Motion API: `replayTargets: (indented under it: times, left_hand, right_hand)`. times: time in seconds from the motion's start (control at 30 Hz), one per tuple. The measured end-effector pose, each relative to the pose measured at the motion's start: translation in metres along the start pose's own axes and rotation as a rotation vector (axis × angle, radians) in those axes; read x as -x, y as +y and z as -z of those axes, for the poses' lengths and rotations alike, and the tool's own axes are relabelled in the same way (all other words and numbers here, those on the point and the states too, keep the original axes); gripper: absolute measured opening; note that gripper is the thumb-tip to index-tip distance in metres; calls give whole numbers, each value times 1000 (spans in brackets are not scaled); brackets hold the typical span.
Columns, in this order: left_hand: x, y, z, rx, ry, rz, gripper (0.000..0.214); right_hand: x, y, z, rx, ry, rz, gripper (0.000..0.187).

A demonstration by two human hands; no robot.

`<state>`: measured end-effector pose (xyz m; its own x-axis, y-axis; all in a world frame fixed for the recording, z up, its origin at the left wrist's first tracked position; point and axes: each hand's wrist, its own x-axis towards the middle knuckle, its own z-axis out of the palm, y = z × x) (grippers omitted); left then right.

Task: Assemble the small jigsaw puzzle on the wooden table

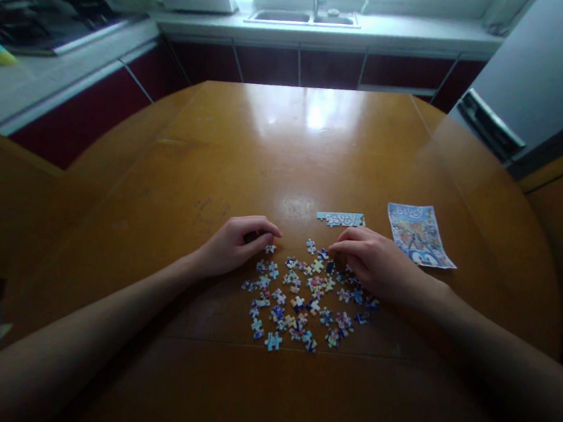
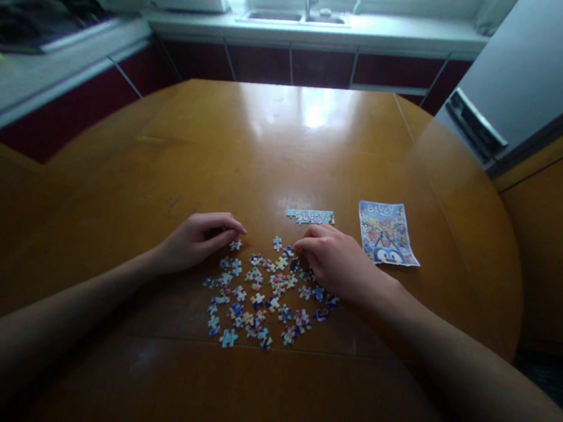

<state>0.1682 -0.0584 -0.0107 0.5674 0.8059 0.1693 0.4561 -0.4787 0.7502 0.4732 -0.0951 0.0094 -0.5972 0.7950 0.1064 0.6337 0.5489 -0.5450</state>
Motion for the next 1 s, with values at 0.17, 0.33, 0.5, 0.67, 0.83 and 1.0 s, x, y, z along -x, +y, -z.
replayTargets:
  times: [0.17, 0.33, 0.5, 0.67, 0.83, 1.0]
  left_hand:
    - [0, 1, 0, -2, -1, -12, 16]
    - [0, -1, 0, -10, -6, -11, 16]
    - [0, 1, 0, -10, -2, -20, 16]
    - [0, 0, -1, -8, 2, -22, 17]
    - [0, 1, 0, 1, 4, -19, 16]
    - [0, 3, 0, -6, 4, -20, 15]
  right_hand:
    - [0, 1, -1, -20, 71, -9, 27]
    - [1, 3, 0, -45, 52, 8, 23]
    - [1, 1, -4, 17, -22, 56, 28]
    - [1, 2, -5, 43, -30, 66, 29]
    - [1, 4, -4, 39, -25, 59, 26]
    - [2, 5, -5, 22, -16, 49, 25]
